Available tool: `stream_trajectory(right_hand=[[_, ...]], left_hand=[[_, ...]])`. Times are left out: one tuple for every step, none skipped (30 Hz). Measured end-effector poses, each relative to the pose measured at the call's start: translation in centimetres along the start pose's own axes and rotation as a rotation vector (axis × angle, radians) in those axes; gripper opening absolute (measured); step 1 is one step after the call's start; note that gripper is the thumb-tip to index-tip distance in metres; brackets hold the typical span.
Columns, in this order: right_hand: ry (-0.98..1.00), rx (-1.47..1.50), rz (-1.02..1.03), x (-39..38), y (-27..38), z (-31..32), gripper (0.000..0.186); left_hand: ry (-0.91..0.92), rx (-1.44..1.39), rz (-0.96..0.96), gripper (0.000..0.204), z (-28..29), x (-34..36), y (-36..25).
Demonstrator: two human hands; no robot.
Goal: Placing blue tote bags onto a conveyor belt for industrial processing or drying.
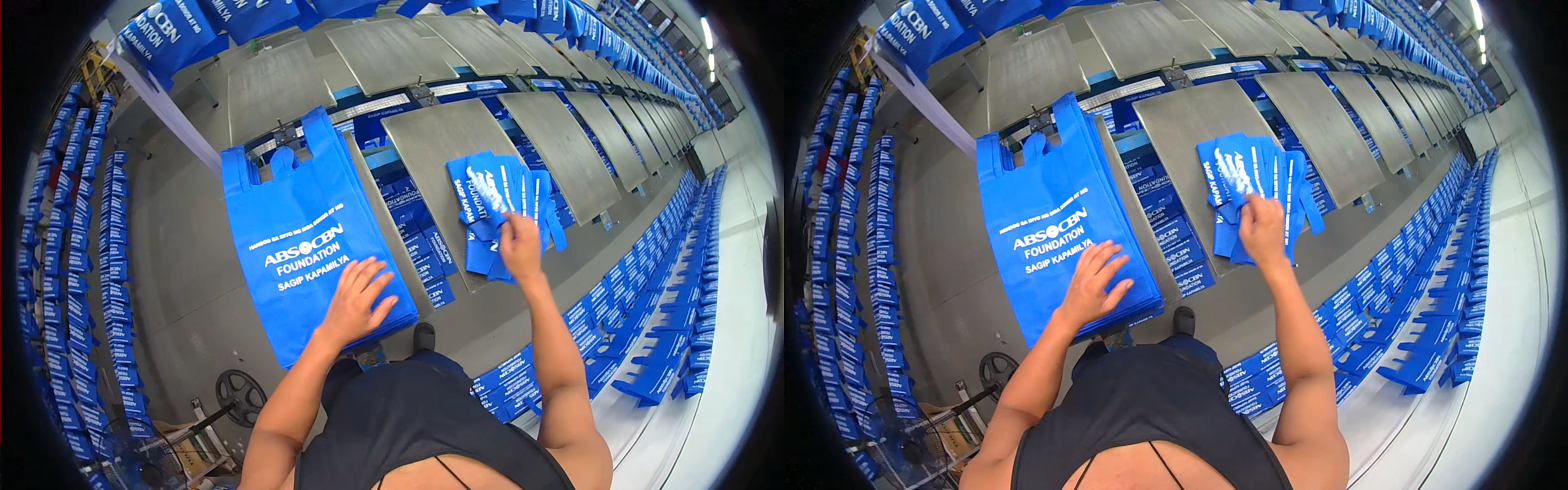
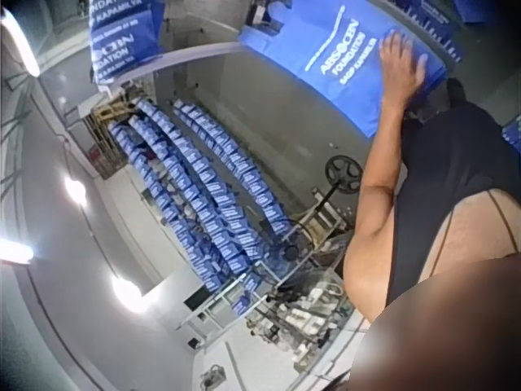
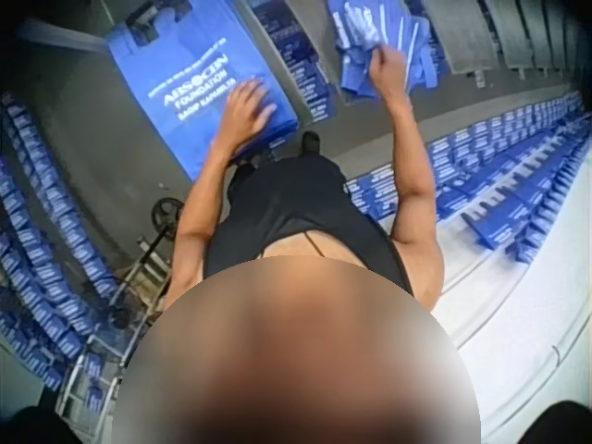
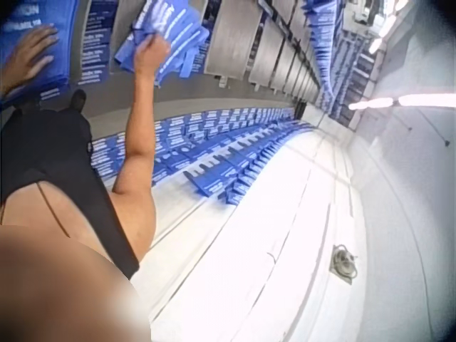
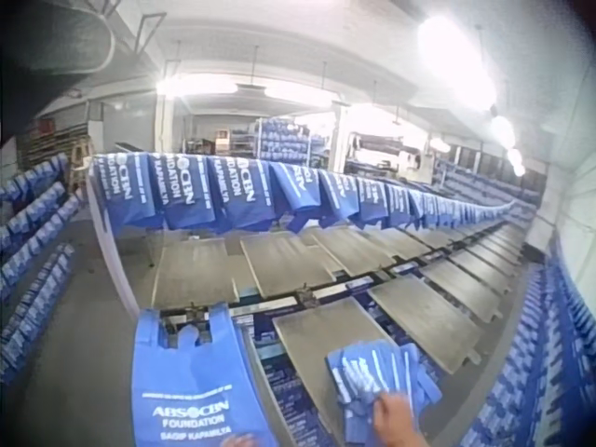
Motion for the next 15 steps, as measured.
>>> stream_trajectory(right_hand=[[-0.122, 0.167, 0.008, 1.9, 1.8, 1.9, 0.016], [-0.086, 0.352, -0.044, 3.6, 3.6, 4.3, 0.016], [-0.162, 0.371, 0.009, 5.3, 5.9, 6.4, 0.015], [-0.084, 0.617, -0.053, 6.7, 7.9, 8.3, 0.015], [-0.04, 0.87, -0.046, 7.5, 9.8, 10.0, 0.015], [-0.016, 1.057, -0.091, 7.9, 11.3, 11.5, 0.017], [0.008, 1.177, -0.064, 8.1, 12.8, 12.3, 0.018], [0.007, 1.323, -0.102, 8.1, 13.7, 12.7, 0.019], [0.028, 1.344, -0.109, 8.0, 14.2, 12.8, 0.02], [0.008, 1.368, -0.151, 7.8, 14.1, 12.7, 0.021], [-0.013, 1.391, -0.197, 7.7, 13.7, 12.4, 0.022], [-0.04, 1.419, -0.246, 7.7, 13.1, 12.1, 0.023], [-0.072, 1.446, -0.298, 7.8, 12.5, 11.8, 0.024], [-0.005, 1.418, -0.301, 8.2, 11.9, 11.8, 0.027], [0.062, 1.387, -0.301, 8.4, 11.7, 11.7, 0.029]], left_hand=[[-0.029, -0.034, -0.025, 0.05, -0.1, 1.1, 0.0], [-0.065, -0.063, -0.05, 0.053, -0.3, 2.6, -0.1], [-0.098, -0.085, -0.08, 0.057, -0.4, 4.2, -0.2], [-0.168, -0.087, -0.097, 0.063, -0.4, 5.7, -0.3], [-0.228, -0.084, -0.118, 0.07, -0.2, 7.2, -0.7], [-0.316, -0.071, -0.141, 0.075, 0.0, 8.6, -1.1], [-0.395, -0.058, -0.125, 0.08, 0.2, 9.8, -1.7], [-0.454, -0.066, -0.186, 0.079, 0.3, 10.6, -2.7], [-0.506, -0.075, -0.212, 0.078, 0.4, 11.4, -3.6], [-0.492, -0.051, -0.225, 0.076, 0.9, 11.8, -4.0], [-0.528, -0.095, -0.243, 0.074, 1.5, 12.1, -4.4], [-0.49, -0.102, -0.252, 0.071, 2.4, 11.9, -4.4], [-0.442, -0.098, -0.266, 0.069, 3.3, 11.9, -4.4], [-0.431, -0.101, -0.277, 0.066, 4.6, 11.7, -3.9], [-0.409, -0.091, -0.288, 0.063, 6.4, 11.0, -3.1]])
Point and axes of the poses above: each hand's wrist, its own x-axis towards the middle knuckle, its own z-axis out of the back of the hand, y = z × x, the point moved 2 cm from there along x, towards the middle knuckle, and after that the axes turned 1 degree about -x, right-handed, at the moved point
